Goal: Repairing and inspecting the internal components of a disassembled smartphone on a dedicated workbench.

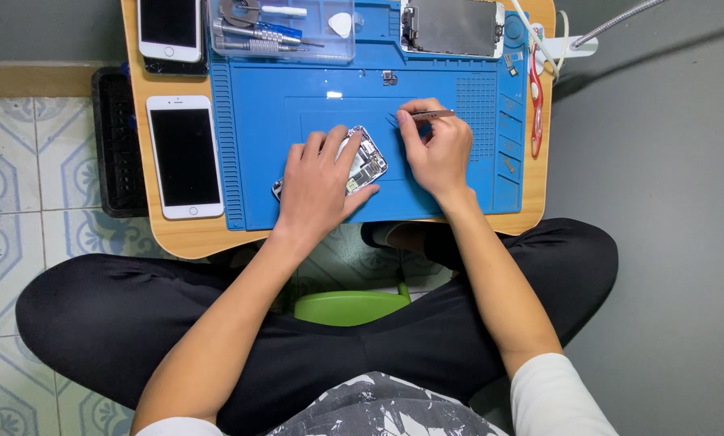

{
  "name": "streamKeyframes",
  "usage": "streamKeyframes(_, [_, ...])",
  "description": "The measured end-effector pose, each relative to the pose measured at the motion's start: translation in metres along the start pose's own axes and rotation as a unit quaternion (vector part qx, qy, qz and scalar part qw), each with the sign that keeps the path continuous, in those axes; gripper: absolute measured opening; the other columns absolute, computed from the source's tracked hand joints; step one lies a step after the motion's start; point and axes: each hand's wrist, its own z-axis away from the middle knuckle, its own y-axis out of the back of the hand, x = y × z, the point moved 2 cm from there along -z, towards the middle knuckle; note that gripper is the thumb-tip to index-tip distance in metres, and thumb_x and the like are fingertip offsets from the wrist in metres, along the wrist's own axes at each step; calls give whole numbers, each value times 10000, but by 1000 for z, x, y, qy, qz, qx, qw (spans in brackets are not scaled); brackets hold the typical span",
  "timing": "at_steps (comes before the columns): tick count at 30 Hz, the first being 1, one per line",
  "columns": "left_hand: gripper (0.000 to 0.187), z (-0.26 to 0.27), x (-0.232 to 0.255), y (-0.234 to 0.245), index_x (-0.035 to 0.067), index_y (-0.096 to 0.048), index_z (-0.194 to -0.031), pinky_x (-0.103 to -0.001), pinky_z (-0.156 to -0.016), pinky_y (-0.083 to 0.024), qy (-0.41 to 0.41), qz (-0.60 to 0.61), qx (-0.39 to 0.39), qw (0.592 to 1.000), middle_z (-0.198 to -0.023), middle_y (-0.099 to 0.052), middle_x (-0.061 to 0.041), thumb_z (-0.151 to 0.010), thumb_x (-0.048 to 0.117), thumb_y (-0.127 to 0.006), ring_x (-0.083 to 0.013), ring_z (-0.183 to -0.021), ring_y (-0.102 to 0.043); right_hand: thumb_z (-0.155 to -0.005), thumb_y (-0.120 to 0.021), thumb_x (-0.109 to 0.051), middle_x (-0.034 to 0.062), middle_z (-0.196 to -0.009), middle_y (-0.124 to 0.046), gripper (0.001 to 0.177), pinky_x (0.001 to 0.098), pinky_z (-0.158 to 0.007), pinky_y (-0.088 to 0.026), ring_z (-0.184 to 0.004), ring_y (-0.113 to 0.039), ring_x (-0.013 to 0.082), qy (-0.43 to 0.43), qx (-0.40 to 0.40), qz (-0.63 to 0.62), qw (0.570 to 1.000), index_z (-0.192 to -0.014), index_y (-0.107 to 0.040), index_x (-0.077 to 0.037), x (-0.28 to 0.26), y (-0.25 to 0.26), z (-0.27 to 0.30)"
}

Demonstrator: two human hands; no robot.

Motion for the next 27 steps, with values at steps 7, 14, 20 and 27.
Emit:
streamKeyframes(7, [647,-3,-1,1,118,-672,-1330,-366,-765,-455,-17,-29,-16,999,-1246,-583,-99,-907,602,-751,-242,-993,-565,-1048,-707,-109,80,-837,-780,84,242,-519,-550,-672,-731,219,-28,0,-55,998,-980,-744,-76,2,-6,4])
streamKeyframes(14, [680,0,-7,0,113,-636,-1384,-399,-844,-463,-35,-7,-22,999,-1297,-566,-94,-879,538,-800,-258,-1055,-551,-1038,-730,-81,126,-864,-799,67,244,-597,-619,-734,-762,164,-51,26,-197,979,-1060,-728,-18,-3,-27,-2])
streamKeyframes(20, [692,1,-11,-6,135,-621,-1407,-418,-930,-457,-47,22,-42,998,-1344,-563,-66,-866,520,-813,-252,-1136,-541,-1026,-732,-73,105,-823,-802,52,250,-579,-629,-720,-780,175,0,43,-174,984,-1019,-751,-25,-2,-54,-30])
streamKeyframes(27, [755,-6,-15,-4,140,-619,-1370,-396,-853,-472,-57,10,-76,995,-1380,-609,-27,-804,579,-858,-275,-1131,-565,-1054,-672,-164,38,-898,-748,198,267,-526,-452,-604,-604,112,38,18,-114,993,-935,-759,-33,-24,-67,-46])
